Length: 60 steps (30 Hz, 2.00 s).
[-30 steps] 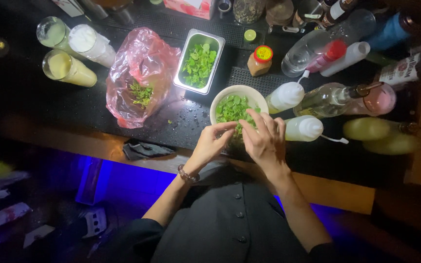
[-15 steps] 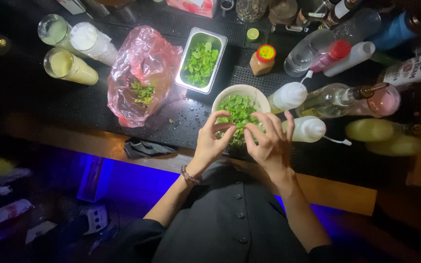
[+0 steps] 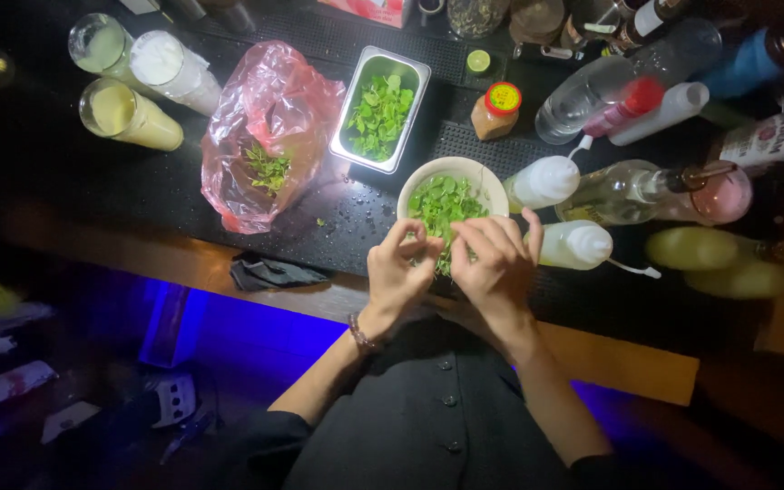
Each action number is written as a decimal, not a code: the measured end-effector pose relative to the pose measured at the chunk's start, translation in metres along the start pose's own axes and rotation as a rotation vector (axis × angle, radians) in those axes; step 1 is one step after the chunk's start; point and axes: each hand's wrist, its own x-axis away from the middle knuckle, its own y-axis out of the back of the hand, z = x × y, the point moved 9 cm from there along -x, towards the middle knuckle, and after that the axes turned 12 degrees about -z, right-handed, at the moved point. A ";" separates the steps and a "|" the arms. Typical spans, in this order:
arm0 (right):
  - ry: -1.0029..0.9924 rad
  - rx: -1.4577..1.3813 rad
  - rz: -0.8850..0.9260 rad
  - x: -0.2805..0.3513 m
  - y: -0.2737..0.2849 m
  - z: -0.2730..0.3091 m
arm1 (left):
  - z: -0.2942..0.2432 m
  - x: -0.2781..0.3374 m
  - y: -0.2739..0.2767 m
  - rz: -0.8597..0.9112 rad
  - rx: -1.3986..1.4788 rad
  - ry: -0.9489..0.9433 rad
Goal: Picking mint leaves from a plastic bag and placing them into a bowl.
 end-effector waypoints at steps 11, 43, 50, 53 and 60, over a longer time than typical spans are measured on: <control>-0.742 -0.985 -0.032 -0.107 -0.095 -0.023 | 0.024 -0.063 0.141 -0.626 -0.021 -0.078; -0.663 0.030 0.780 0.089 -0.047 -0.091 | 0.022 -0.111 0.153 -0.248 -0.779 -0.239; -0.678 -0.139 0.580 0.095 -0.057 -0.080 | 0.013 -0.101 0.163 -0.431 -0.776 -0.446; -0.680 -0.279 0.437 0.082 -0.043 -0.074 | 0.001 -0.095 0.159 -0.493 -0.710 -0.531; -0.807 0.019 0.599 0.086 -0.034 -0.095 | -0.016 -0.077 0.116 -0.429 -0.464 -0.568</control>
